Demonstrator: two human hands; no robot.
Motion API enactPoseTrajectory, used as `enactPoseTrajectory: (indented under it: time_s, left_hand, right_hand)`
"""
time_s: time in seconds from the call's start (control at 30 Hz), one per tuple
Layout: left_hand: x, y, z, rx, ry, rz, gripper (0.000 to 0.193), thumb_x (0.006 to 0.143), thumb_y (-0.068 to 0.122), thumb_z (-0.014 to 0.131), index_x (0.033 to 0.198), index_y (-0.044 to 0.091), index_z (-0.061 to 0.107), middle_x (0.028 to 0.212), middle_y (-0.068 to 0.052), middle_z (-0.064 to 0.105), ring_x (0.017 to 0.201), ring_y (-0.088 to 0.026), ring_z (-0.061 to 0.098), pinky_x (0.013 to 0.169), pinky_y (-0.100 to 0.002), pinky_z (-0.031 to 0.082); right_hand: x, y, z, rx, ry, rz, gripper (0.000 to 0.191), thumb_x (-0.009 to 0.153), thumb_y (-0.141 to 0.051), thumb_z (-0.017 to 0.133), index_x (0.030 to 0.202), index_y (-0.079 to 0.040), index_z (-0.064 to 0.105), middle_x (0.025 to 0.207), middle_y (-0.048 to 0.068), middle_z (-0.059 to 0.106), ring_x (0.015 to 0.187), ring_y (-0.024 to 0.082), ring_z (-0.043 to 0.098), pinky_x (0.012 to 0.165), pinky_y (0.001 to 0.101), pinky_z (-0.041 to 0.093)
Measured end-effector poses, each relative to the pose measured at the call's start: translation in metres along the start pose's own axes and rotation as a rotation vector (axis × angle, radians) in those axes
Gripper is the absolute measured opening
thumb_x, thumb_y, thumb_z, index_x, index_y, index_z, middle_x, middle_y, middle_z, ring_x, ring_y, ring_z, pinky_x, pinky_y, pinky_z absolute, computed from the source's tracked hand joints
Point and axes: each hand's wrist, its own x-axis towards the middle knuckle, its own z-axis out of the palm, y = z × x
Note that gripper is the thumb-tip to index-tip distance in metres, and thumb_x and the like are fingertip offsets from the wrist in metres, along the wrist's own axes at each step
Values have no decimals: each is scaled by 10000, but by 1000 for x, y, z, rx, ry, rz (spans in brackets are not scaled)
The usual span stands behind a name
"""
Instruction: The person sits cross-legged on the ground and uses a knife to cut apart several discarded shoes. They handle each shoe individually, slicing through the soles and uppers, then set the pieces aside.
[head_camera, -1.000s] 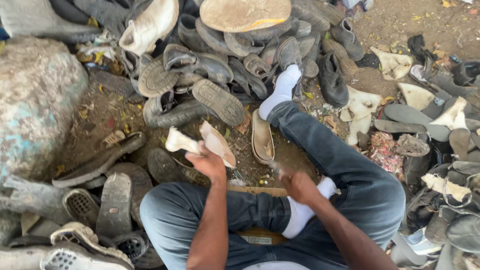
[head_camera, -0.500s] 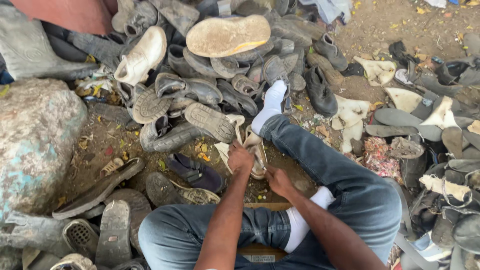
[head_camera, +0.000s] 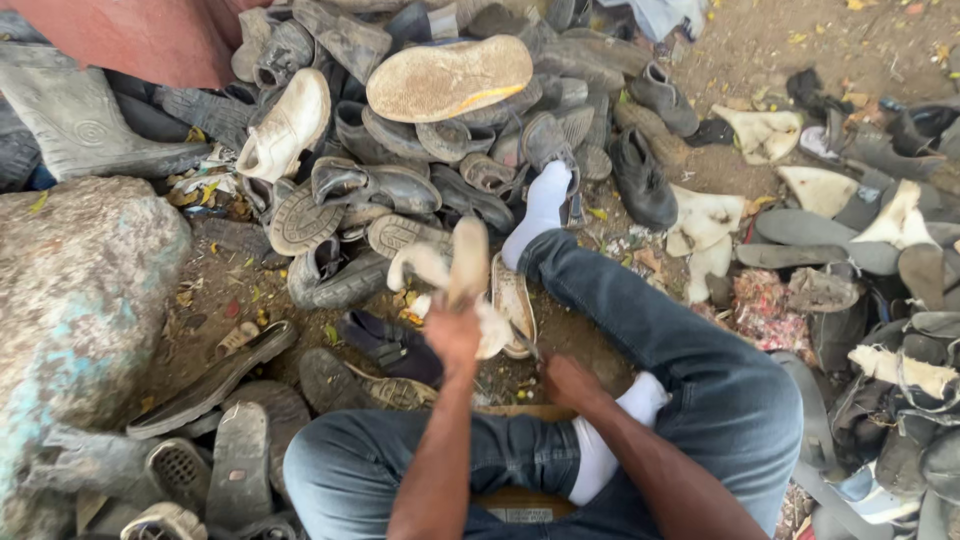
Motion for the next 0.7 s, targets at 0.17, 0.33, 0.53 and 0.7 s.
enactPoseTrajectory:
  time_s: [0.17, 0.33, 0.53, 0.7]
  left_hand:
    - [-110, 185, -5, -469, -636, 497, 536, 808, 219, 747, 1263, 28, 539, 1076, -155, 662, 896, -275, 644, 793, -386, 497]
    - [-138, 170, -4, -550, -757, 909, 618, 836, 228, 729, 1365, 15, 491, 1259, -202, 651, 1103, -319, 668, 991, -380, 527]
    - [-54, -31, 52, 305, -112, -147, 435, 870, 354, 762, 1071, -19, 665, 970, -242, 746, 868, -389, 714, 791, -469, 568]
    - [-53, -67, 58, 80, -274, -475, 365, 802, 261, 749, 817, -103, 734, 761, -238, 724, 667, -348, 717, 636, -463, 572]
  right_hand:
    - [-3, -6, 8, 9, 43, -22, 341, 992, -249, 536, 1291, -96, 597, 949, 245, 704, 853, 404, 699, 789, 515, 539]
    - [-19, 2, -8, 74, 174, -48, 379, 982, -280, 567, 1324, -123, 610, 1012, 264, 702, 929, 446, 680, 824, 530, 535]
    - [2, 0, -20, 254, 549, -112, 428, 969, -316, 605, 1365, -156, 625, 1087, 286, 699, 1020, 497, 657, 866, 548, 529]
    - [9, -12, -17, 229, 526, -166, 431, 973, -317, 605, 1375, -163, 621, 1120, 287, 695, 1043, 519, 646, 872, 560, 521]
